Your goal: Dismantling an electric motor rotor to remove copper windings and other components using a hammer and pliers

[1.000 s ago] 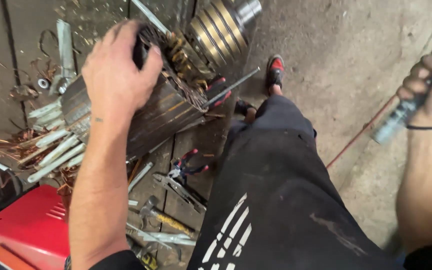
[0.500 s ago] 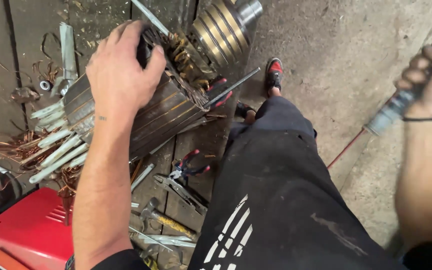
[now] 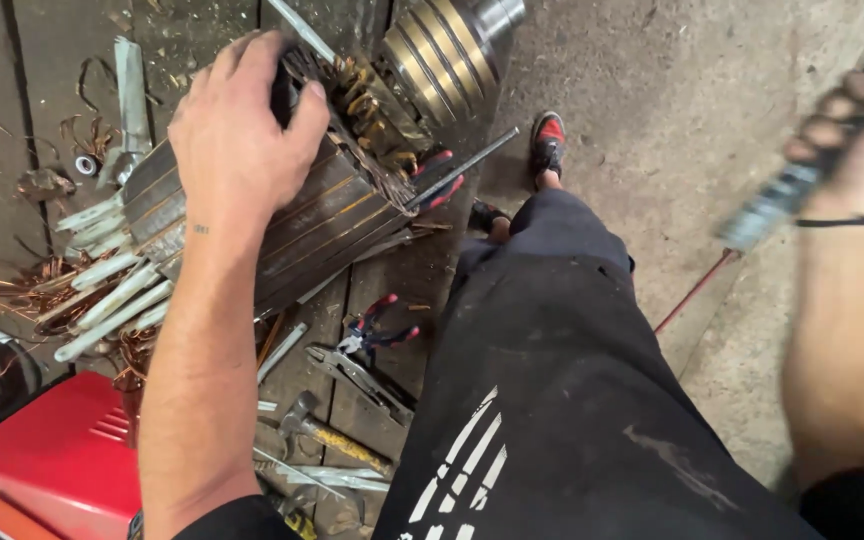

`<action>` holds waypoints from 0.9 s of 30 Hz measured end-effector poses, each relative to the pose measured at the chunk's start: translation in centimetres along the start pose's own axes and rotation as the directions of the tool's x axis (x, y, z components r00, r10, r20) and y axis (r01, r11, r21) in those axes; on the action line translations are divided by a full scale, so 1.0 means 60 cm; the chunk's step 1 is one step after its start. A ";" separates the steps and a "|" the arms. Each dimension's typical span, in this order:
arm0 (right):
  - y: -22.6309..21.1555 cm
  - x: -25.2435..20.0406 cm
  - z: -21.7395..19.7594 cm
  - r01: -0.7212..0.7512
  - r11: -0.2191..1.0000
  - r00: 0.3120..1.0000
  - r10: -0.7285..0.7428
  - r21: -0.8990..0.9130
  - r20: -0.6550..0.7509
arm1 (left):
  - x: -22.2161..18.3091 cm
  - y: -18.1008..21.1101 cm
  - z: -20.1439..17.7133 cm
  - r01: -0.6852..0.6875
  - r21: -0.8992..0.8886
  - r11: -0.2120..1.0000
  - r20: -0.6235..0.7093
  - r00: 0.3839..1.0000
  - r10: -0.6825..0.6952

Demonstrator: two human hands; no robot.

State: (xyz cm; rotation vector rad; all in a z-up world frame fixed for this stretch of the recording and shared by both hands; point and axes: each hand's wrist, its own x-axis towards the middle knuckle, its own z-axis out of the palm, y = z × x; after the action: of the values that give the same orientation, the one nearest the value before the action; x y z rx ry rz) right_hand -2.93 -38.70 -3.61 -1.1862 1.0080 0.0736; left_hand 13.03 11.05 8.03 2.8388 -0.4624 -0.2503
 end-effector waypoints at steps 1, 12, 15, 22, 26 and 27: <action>0.005 -0.028 0.062 0.060 0.994 0.993 -0.050 0.094 -0.105 | -0.002 -0.001 -0.001 0.010 0.003 1.000 0.006 1.000 -0.010; 0.011 -0.074 0.036 -0.091 0.756 0.984 0.169 -0.648 0.059 | -0.006 -0.009 0.004 -0.035 0.008 0.999 0.044 0.998 0.035; 0.024 -0.031 0.063 0.021 0.995 1.000 -0.020 -0.095 0.017 | 0.002 -0.006 0.001 -0.046 0.006 0.999 -0.019 0.999 0.046; 0.028 -0.143 0.135 -0.050 0.644 0.882 0.386 -0.763 0.268 | 0.002 -0.005 0.005 -0.020 -0.007 1.000 0.012 1.000 0.020; -0.038 -0.095 0.052 0.029 0.900 0.999 -0.006 -0.434 0.054 | 0.000 -0.009 0.002 -0.004 0.010 1.000 0.020 1.000 0.004; -0.029 -0.067 0.045 0.029 0.898 0.998 -0.003 -0.438 0.059 | 0.000 -0.008 0.003 0.003 0.009 1.000 0.020 1.000 -0.003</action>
State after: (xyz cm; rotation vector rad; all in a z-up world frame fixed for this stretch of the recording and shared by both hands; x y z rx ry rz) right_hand -2.73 -35.54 0.43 -1.5954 0.9578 0.3356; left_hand 13.12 11.48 7.75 2.8481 -0.4645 -0.2784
